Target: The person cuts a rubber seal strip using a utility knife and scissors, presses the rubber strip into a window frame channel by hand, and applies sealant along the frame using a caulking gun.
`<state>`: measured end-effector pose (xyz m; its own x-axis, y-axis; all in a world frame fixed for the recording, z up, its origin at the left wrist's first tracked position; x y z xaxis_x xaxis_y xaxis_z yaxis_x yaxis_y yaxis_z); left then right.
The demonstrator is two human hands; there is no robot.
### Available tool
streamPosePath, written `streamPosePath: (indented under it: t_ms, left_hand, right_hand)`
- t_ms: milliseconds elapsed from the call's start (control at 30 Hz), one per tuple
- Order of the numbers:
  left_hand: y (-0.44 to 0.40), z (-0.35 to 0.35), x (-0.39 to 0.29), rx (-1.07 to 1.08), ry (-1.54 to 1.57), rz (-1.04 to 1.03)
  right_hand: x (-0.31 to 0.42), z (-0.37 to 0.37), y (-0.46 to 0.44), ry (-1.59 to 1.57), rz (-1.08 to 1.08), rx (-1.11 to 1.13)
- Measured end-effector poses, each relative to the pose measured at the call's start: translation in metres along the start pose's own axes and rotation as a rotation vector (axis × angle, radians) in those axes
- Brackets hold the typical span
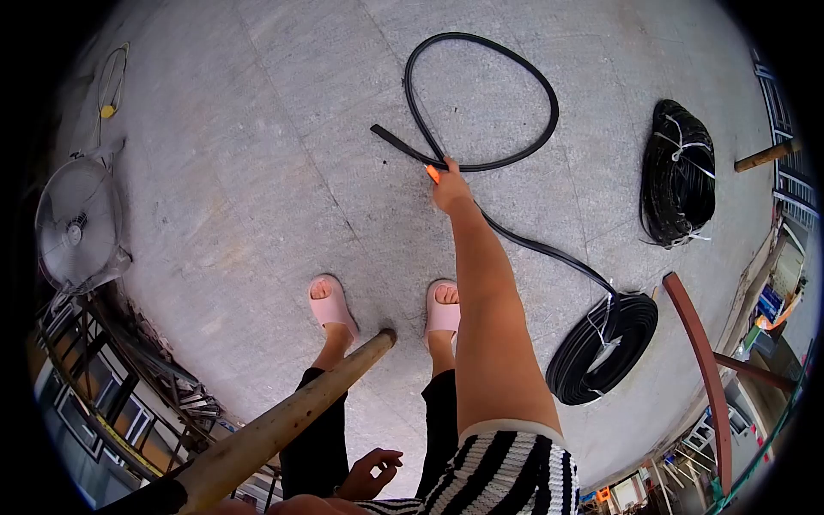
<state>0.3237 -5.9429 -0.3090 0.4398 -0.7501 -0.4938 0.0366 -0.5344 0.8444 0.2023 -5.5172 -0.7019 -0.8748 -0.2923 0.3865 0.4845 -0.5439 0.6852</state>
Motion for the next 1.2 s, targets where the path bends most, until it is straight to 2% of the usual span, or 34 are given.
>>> streamPosePath:
  t_ms: [67, 100, 167, 267, 400, 467, 500, 600, 667, 733, 767, 800, 833, 900, 1000, 1100, 1133, 1200]
  left_hand:
    - [0.002, 0.001, -0.005, -0.013, 0.013, -0.007]
    - [0.002, 0.003, -0.009, -0.024, 0.013, -0.034]
    - [0.008, 0.004, -0.012, -0.072, -0.017, -0.117]
    - [0.018, 0.009, -0.035, -0.13, -0.121, -0.263]
    - [0.043, 0.026, -0.141, -0.211, -0.196, -0.516]
    - [0.07, 0.04, -0.223, -0.32, -0.226, -0.709]
    - [0.082, 0.047, -0.258, -0.394, -0.234, -0.782]
    - [0.134, 0.059, -0.362, -0.511, -0.259, -0.933]
    - [0.152, 0.056, -0.41, -0.463, -0.279, -0.983]
    - [0.164, 0.042, -0.432, -0.16, -0.079, -0.909]
    - [0.177, 0.028, -0.444, 0.038, 0.079, -0.935]
    - [0.198, 0.023, -0.453, 0.132, 0.131, -0.95]
    - [0.221, 0.017, -0.465, 0.231, 0.181, -0.959]
    - [0.27, 0.001, -0.478, 0.446, 0.281, -0.955]
    - [0.33, -0.014, -0.497, 0.562, 0.296, -1.068]
    - [0.367, -0.008, -0.513, 0.373, 0.264, -1.131]
    - [0.379, -0.008, -0.516, 0.308, 0.25, -1.138]
    - [0.4, -0.001, -0.525, 0.201, 0.258, -1.145]
  right_hand:
    - [-0.003, 0.014, 0.004, -0.088, 0.038, -0.103]
    - [0.005, 0.029, 0.018, -0.121, 0.157, -0.176]
    - [0.004, 0.053, 0.057, -0.598, 0.11, -0.123]
    - [0.046, 0.112, 0.168, -0.863, -0.001, 0.117]
    - [0.093, 0.174, 0.308, -0.942, 0.07, 0.24]
    - [0.118, 0.195, 0.376, -1.002, 0.036, 0.338]
    - [0.135, 0.208, 0.405, -0.991, 0.155, 0.343]
    - [0.192, 0.252, 0.499, -1.049, 0.218, 0.382]
    - [0.215, 0.269, 0.544, -0.94, 0.291, 0.402]
    - [0.237, 0.284, 0.592, -0.913, 0.315, 0.426]
    - [0.25, 0.292, 0.613, -0.939, 0.317, 0.444]
    - [0.266, 0.302, 0.631, -0.964, 0.327, 0.462]
    - [0.286, 0.322, 0.649, -0.884, 0.463, 0.384]
    - [0.305, 0.338, 0.675, -0.899, 0.466, 0.417]
    - [0.322, 0.351, 0.707, -1.05, 0.474, 0.483]
    - [0.35, 0.375, 0.734, -1.334, 0.501, 0.525]
    - [0.362, 0.398, 0.749, -1.407, 0.518, 0.397]
    - [0.341, 0.424, 0.753, -1.098, 0.42, 0.121]
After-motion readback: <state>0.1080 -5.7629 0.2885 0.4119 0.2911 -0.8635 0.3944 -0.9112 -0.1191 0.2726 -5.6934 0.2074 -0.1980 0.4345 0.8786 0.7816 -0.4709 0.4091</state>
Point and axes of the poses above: each hand's wrist, its own y-axis away from the middle knuckle, its own z-axis out of the back of the hand, x = y × z, the point moved 9 cm from there along -y, towards the middle knuckle, and after that the axes turned 4 degrees about -z, right-handed, at the moved point
